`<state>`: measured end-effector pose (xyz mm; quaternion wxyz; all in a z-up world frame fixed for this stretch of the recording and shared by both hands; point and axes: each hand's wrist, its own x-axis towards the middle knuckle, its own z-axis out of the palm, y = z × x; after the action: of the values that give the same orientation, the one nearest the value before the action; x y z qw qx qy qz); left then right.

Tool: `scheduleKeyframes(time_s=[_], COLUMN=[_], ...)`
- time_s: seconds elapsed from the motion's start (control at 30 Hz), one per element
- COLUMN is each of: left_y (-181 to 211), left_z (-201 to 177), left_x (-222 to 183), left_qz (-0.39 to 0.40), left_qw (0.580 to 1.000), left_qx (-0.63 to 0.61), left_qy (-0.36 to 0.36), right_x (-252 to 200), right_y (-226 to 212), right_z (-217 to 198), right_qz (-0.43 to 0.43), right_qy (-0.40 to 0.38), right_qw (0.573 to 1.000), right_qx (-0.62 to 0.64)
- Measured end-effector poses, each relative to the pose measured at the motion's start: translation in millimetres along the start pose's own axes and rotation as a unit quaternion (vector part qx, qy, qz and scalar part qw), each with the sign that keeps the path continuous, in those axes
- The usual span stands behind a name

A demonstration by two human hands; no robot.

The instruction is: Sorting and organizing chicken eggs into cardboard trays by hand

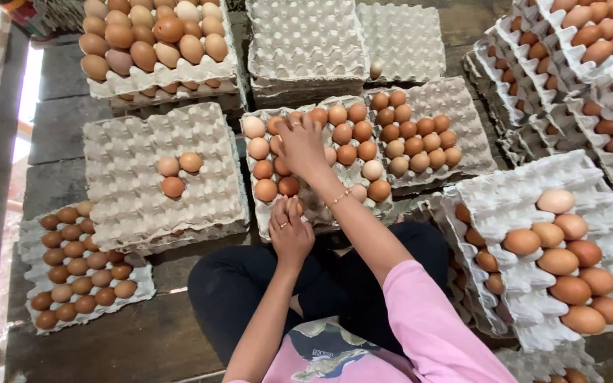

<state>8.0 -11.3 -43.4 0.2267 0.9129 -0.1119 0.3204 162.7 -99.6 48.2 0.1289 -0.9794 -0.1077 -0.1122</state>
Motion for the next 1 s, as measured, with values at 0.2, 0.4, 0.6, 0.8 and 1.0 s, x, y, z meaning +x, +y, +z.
scheduleKeyframes(time_s=[0.2,0.4,0.6,0.8,1.0], left_y=[-2.5,-1.0,-5.5,-7.1,-6.9], left_z=[5.0,2.5,10.3,13.3,11.1], left_x=[0.3,4.1,0.0,-1.5,-4.7], left_qz=[0.013,0.01,0.017,0.028,0.019], left_qw=[0.999,1.0,0.999,0.998,0.999], left_qx=[0.044,0.013,0.017,0.022,0.008], left_qy=[0.025,0.025,0.041,0.054,0.027], right_x=[62.6,87.3,74.2,22.9,-39.0], right_y=[-11.8,-16.5,-1.7,-1.6,19.9], right_z=[49.5,98.3,93.8,23.7,-1.2], right_qz=[-0.015,0.055,0.116,0.232,0.242], right_qy=[-0.05,-0.075,0.084,0.036,-0.019], right_qw=[0.999,0.995,0.926,0.536,0.378], right_qx=[0.005,0.046,0.35,0.811,0.893])
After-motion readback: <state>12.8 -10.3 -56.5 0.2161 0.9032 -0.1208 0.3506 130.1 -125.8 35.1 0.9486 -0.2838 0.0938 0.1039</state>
